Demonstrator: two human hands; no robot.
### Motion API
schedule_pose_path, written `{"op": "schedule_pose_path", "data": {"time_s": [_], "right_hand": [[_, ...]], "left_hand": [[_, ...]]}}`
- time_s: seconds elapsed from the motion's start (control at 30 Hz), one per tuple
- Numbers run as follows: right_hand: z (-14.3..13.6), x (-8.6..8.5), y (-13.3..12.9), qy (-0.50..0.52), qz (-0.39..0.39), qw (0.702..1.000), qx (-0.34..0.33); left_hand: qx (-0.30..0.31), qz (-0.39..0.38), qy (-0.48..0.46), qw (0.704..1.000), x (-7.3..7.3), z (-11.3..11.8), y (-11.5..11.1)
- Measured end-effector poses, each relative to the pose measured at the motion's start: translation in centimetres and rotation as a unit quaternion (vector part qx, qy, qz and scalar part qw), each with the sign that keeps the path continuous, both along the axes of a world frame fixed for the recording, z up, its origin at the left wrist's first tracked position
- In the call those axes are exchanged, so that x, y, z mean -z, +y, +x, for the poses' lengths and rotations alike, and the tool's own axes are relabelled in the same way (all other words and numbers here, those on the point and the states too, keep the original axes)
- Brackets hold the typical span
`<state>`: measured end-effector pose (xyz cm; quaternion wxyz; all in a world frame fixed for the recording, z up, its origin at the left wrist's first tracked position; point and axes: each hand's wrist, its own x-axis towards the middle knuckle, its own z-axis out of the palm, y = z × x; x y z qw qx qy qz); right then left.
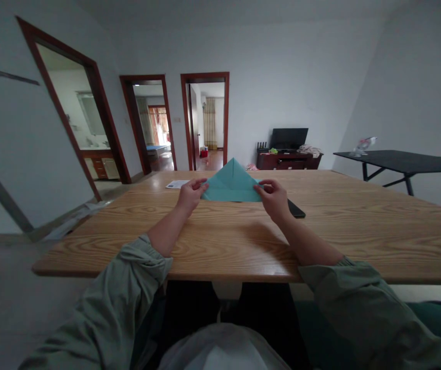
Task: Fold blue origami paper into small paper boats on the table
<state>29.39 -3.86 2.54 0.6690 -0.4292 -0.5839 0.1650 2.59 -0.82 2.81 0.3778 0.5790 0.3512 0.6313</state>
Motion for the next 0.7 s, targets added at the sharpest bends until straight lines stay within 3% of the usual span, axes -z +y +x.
{"op": "schedule_pose_path", "data": {"time_s": [0.37, 0.53, 0.7], "right_hand": [[0.1, -0.2, -0.1, 0.024, 0.005, 1.000, -0.002], [-0.1, -0.2, -0.2, 0.013, 0.001, 1.000, -0.015], [0.1, 0.1, 0.0, 0.002, -0.005, 1.000, -0.026]], "left_hand": [[0.116, -0.143, 0.010, 0.983, 0.0, 0.0, -1.1], [0.124, -0.124, 0.069, 0.982, 0.2, 0.1, -1.1], [0.093, -0.077, 0.085, 0.989, 0.2, 0.0, -0.9]]}}
